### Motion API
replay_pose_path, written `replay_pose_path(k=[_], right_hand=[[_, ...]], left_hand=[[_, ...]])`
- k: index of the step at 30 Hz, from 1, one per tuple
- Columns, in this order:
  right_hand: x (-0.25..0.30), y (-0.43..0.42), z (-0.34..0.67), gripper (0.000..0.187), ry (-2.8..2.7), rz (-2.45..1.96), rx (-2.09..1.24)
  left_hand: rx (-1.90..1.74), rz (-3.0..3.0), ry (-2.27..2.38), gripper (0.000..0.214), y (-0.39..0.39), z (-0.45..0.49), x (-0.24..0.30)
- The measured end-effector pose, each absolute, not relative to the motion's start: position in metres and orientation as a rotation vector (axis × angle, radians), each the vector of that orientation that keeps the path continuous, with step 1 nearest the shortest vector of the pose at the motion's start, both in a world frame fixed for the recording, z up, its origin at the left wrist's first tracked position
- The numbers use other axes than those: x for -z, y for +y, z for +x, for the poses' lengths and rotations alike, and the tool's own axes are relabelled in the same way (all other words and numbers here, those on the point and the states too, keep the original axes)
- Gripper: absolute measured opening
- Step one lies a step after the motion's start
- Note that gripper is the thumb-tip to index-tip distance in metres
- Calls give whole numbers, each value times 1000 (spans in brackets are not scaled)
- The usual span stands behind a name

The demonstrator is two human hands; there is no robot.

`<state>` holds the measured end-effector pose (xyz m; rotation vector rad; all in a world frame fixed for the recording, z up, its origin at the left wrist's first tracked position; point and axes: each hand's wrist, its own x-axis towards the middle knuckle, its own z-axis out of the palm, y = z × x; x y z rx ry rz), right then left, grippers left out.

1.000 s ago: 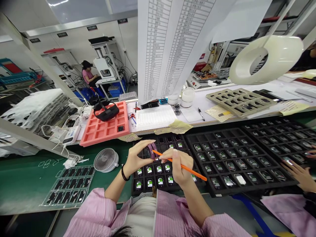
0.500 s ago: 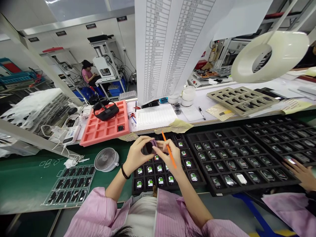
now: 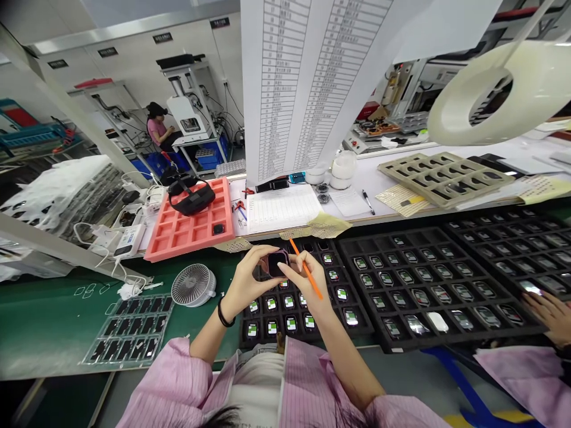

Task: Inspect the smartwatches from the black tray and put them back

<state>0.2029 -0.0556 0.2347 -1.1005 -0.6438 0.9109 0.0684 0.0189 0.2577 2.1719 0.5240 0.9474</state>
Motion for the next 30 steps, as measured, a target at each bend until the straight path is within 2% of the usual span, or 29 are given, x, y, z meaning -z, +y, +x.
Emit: replay_pose_path(k=[8,19,26,30], right_hand=[[-231,-55,205,43,-641,-1048,-936],[-235,-58,207,47,-695,-1098,-876],[-232,-51,206,48,-689,-1108,-863],[-224,-42,209,53,-689,-1122,-848]], left_hand=[[-947,2114,541,45,22,71,-255],[-957,1635,644,53,26,60,-237],[-799,1469,706,58,40,59,-227],[-728,1417,729,49,46,56,-219]])
